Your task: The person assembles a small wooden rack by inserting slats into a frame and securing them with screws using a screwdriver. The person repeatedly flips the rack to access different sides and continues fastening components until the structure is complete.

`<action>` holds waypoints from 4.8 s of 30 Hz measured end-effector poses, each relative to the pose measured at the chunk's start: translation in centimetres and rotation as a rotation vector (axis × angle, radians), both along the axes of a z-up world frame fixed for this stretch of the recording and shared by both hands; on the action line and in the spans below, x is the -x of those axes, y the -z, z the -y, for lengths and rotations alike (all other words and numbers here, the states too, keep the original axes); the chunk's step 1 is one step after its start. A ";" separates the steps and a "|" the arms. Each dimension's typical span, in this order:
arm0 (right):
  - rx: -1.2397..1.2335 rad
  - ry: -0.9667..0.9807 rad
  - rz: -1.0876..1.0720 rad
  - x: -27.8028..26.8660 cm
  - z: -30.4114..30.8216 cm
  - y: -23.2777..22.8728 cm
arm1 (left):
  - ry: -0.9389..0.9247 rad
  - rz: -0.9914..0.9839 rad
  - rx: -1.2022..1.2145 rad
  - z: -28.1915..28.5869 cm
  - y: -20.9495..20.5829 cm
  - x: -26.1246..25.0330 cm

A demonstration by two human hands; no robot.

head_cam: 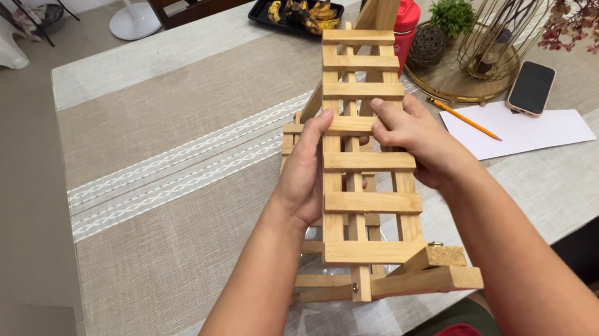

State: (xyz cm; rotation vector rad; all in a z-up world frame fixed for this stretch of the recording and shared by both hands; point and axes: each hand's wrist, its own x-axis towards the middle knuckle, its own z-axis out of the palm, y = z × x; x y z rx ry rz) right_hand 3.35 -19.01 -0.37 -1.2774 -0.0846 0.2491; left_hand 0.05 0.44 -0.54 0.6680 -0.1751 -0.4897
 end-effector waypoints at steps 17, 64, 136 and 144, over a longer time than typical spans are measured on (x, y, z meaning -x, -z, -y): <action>-0.023 -0.017 -0.088 1.4 0.4 -0.9 | -0.167 -0.003 -0.262 -0.4 -1.9 2.3; 0.548 -0.011 0.094 -8.9 2.3 9.4 | -0.444 0.032 -1.650 -13.6 8.0 13.3; 1.240 -0.084 -0.004 6.6 8.1 13.9 | -0.507 -0.361 -1.666 -11.4 15.9 12.2; 1.173 -0.070 -0.152 6.9 7.5 13.1 | -0.648 -0.255 -1.629 -10.4 15.8 13.2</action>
